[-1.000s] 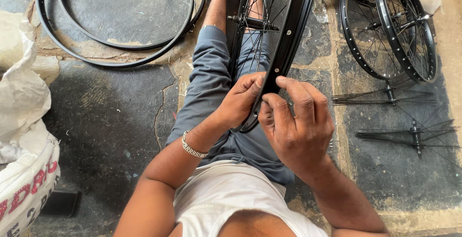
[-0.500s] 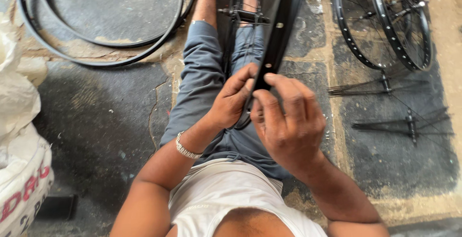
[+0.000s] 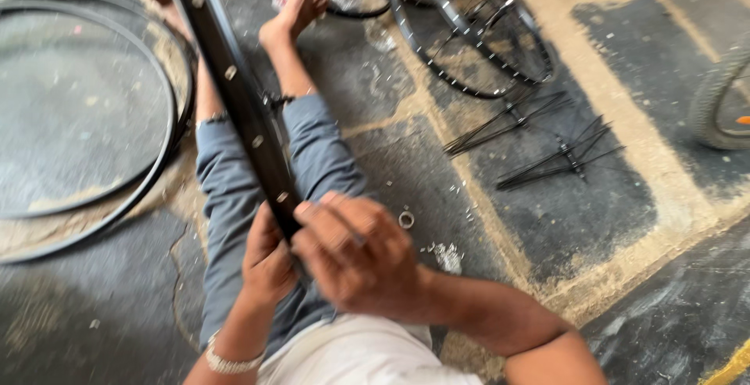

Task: The person inserts metal spokes into the holes of a bicycle rim and threads small metal nipples onto the ends of the spokes by hand.

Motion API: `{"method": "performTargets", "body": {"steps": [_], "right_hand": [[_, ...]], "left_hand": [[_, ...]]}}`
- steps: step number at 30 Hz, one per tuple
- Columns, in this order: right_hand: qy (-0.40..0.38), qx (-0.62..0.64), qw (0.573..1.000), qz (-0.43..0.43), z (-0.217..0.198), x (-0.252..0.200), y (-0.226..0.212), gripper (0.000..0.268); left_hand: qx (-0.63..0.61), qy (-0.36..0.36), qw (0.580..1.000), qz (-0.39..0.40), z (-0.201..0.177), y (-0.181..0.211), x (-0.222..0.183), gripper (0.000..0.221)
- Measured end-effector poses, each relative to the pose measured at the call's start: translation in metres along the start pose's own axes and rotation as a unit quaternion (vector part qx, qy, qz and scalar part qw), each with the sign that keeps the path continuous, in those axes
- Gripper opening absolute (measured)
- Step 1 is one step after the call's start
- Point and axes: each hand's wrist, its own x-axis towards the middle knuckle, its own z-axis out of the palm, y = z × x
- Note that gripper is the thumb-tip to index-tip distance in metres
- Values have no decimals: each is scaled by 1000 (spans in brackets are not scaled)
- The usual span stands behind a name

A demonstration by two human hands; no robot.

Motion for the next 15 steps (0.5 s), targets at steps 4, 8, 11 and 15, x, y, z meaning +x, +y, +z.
{"method": "performTargets", "body": {"steps": [4,8,11,15], "right_hand": [[-12,57,998,7,0,-3,-4,22],[-39,94,995,-2,-7,0,-7,23],[-47,92,994,-22,-13,1,-10,23],[-53,38,996,-63,-16,6,-3,26]], "left_hand": [[-47,-39,998,-5,-27,2,-4,52],[21,-61,998,-27,-35,16,-3,45],[77,-87,992,-53,-38,30,-6,42],[170,-100,979,-44,-39,43,-4,40]]}}
